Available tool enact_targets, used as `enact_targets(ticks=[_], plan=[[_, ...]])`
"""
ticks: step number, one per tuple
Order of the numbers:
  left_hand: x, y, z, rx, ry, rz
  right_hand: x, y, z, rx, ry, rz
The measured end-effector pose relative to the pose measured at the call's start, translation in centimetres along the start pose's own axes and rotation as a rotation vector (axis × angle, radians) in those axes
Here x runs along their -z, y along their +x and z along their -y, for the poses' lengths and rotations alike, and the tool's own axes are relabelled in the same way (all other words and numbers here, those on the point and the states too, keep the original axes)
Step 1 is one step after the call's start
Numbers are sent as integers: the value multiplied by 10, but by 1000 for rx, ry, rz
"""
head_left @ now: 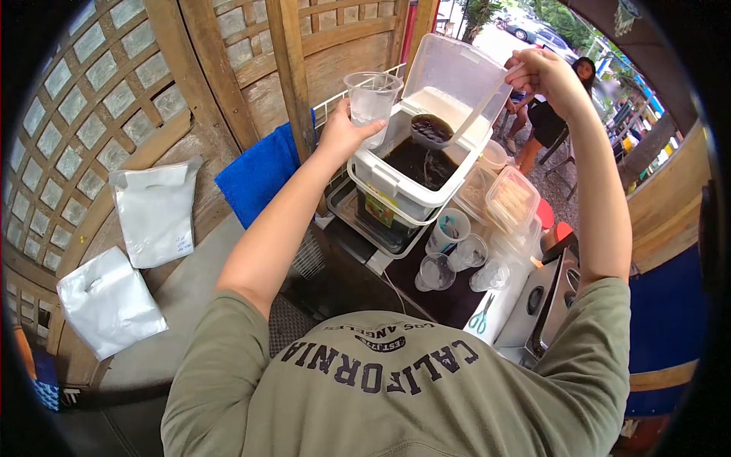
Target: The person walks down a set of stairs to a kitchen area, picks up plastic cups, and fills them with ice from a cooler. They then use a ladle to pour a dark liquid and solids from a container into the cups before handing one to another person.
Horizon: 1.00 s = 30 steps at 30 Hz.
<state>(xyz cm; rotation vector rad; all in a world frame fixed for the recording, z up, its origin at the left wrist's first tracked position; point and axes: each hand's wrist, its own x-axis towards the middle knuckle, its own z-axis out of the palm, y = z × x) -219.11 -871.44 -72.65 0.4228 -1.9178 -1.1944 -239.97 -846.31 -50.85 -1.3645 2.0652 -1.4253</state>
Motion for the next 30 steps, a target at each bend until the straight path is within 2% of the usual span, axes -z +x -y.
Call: enact_targets(ticks=[4, 5, 9, 12, 14, 15, 18, 19, 26, 30], plan=[[-4, -1, -7, 37, 118, 16, 14, 6, 20, -6, 39, -43], [-5, -2, -12, 56, 143, 22, 18, 7, 27, -69, 93, -16], [-13, -3, -8, 62, 71, 56, 51, 31, 32, 66, -80, -29], [-20, -1, -6, 25, 120, 83, 59, 37, 56, 37, -70, -71], [-24, -2, -10, 2, 193, 89, 44, 26, 83, -11, 135, -184], [-26, -3, -13, 12, 189, 98, 22, 11, 107, -31, 69, -257], [-34, -4, -20, 42, 186, 117, 32, 26, 101, 57, 94, -168], [-37, -5, -22, 53, 193, 119, 31, 28, 102, 23, 103, -184], [-57, -6, -23, 36, 313, 77, 13, 27, 92, 128, -15, -82], [-63, -6, -20, 16, 310, 77, 1, 19, 89, 129, -79, -118]])
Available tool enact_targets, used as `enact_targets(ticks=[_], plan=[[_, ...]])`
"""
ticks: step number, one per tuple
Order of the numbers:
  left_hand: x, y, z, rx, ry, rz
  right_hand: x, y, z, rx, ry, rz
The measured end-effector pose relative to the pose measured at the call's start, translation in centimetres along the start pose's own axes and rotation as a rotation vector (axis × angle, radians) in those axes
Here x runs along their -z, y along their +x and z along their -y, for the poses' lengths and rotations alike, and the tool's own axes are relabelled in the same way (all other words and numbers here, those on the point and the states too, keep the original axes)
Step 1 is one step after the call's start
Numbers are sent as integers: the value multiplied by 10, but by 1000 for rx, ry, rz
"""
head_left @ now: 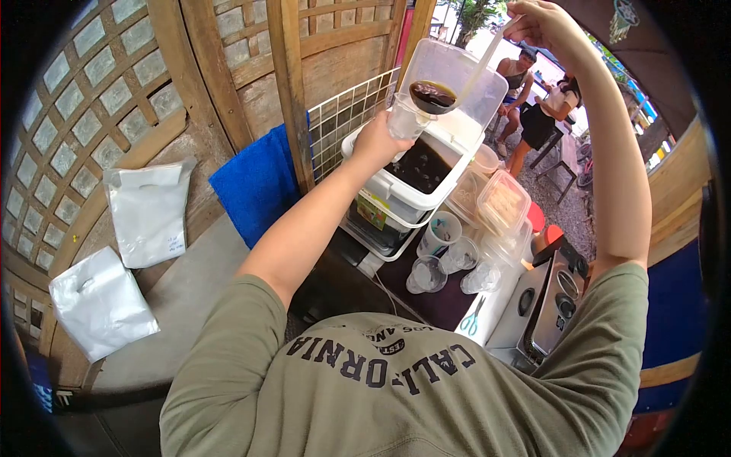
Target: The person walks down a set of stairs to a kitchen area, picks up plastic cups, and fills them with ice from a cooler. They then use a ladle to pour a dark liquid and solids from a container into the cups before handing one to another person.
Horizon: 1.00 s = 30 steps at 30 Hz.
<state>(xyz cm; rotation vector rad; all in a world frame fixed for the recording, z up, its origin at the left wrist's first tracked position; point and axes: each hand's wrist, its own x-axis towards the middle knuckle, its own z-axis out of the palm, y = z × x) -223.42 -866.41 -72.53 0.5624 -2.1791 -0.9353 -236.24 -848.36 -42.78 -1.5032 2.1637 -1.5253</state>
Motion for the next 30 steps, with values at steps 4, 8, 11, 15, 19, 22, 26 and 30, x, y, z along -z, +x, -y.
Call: enact_targets(ticks=[4, 8, 11, 15, 19, 22, 26, 30], plan=[[-5, 0, 0, -9, 7, -14, -18, -21, 22, -106, -149, -9], [-5, -2, -11, 40, 41, -14, -38, -51, 34, 58, -213, -9], [-7, -3, -12, 53, 17, -7, -45, -64, 49, 33, -296, 40], [-12, 0, -9, 77, 13, -3, -48, -55, 31, 144, -280, 125], [-14, 1, -10, 98, 15, -22, -60, -64, 18, 244, -414, 198], [-14, 0, -13, 104, -13, -40, -76, -90, 18, 393, -620, 195], [-10, 4, -14, 153, -96, -60, -104, -143, 13, 646, -798, 255], [-21, 12, 7, 150, -166, -133, -123, -186, -8, 761, -989, 373]])
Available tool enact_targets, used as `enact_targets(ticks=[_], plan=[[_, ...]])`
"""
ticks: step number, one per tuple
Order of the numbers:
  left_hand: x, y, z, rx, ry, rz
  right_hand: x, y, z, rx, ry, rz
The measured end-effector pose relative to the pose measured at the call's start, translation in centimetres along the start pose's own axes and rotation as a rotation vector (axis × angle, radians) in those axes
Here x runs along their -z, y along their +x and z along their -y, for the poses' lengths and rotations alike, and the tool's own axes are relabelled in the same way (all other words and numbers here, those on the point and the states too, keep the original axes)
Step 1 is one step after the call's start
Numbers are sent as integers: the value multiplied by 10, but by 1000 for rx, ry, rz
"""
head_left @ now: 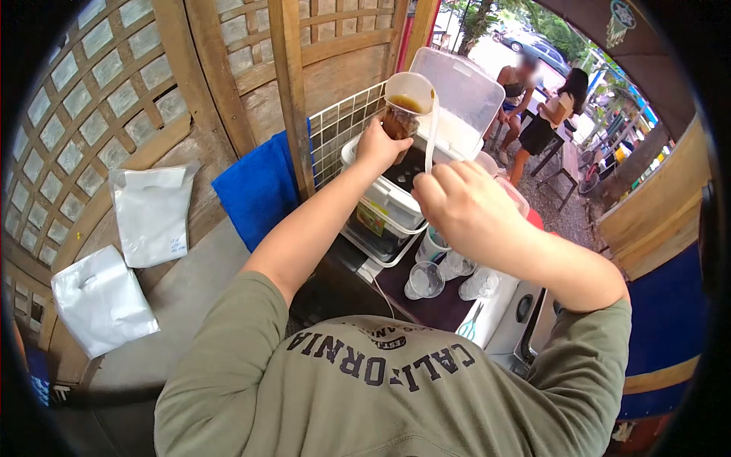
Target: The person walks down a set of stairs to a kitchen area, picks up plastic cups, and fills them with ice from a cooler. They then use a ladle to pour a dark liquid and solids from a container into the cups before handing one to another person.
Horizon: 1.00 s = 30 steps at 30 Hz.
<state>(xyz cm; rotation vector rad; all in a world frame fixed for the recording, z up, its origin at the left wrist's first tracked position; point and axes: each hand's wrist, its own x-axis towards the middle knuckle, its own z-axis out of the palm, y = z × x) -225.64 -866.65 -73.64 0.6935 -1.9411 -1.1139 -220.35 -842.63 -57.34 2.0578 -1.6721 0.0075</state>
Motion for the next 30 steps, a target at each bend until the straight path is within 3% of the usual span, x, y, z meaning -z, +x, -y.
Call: enact_targets(ticks=[5, 8, 9, 10, 11, 14, 20, 22, 26, 30], plan=[[17, -5, -10, -7, -8, 40, -2, -5, -16, -26, 147, -160], [24, -9, -11, -23, 25, 49, 32, 3, -52, -366, 495, -263], [25, -9, -7, -43, 12, 45, 40, 5, -69, -491, 466, -299], [26, -11, -5, -62, 0, 42, 48, 7, -88, -687, 698, -335], [27, -13, -5, -66, -14, 42, 56, 7, -111, -613, 771, -394], [34, -14, -11, -65, -44, 41, 73, -1, -164, -693, 952, -505], [38, -6, 2, -74, -145, -7, 46, 2, -191, -669, 984, -244], [46, -10, -8, -63, -134, -49, 15, 14, -164, -721, 941, -114], [48, -2, 0, -101, -110, -49, -69, 28, -133, -544, 773, 140], [48, -2, 2, -109, -103, -60, -131, 33, -108, -503, 556, 318]])
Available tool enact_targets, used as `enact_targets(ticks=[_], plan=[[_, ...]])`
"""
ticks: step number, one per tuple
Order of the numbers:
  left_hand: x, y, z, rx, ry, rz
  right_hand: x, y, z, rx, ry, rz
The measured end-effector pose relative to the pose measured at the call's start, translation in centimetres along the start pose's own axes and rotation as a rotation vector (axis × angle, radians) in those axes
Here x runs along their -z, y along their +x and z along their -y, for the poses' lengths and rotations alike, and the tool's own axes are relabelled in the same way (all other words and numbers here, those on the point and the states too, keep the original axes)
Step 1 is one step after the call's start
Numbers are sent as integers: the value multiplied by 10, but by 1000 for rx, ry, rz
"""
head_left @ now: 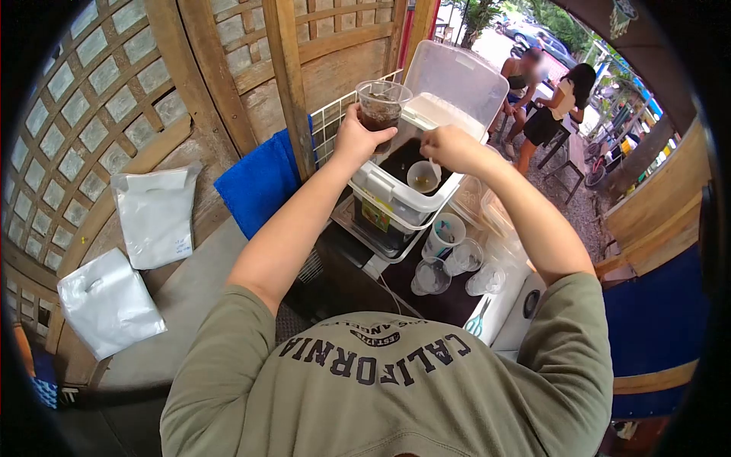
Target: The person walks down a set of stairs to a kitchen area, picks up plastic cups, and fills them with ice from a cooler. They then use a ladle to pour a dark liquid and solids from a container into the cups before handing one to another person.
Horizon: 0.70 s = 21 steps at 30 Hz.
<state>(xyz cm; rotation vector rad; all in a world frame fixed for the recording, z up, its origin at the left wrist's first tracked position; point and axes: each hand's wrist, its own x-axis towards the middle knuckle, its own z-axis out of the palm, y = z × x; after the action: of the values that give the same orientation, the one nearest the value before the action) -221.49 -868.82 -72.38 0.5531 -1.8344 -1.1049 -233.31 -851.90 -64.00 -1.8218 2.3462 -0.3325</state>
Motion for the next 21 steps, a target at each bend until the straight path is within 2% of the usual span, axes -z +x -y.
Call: enact_targets(ticks=[5, 8, 11, 14, 17, 21], plan=[[1, 0, 5, 11, -59, 36, -28, 8, -2, 138, -13, 119], [3, -1, 1, 27, -52, 40, -34, 12, -3, 70, 182, 191], [3, -1, 2, 30, -35, 33, -40, 14, -28, 24, 563, 55], [4, 0, 4, 21, -46, 37, -24, 14, -58, -137, 770, 0], [4, 2, 11, 10, -38, 28, 7, 0, -60, -166, 868, -120], [4, 2, 12, 4, -51, 24, 55, -18, -44, -151, 836, -216]])
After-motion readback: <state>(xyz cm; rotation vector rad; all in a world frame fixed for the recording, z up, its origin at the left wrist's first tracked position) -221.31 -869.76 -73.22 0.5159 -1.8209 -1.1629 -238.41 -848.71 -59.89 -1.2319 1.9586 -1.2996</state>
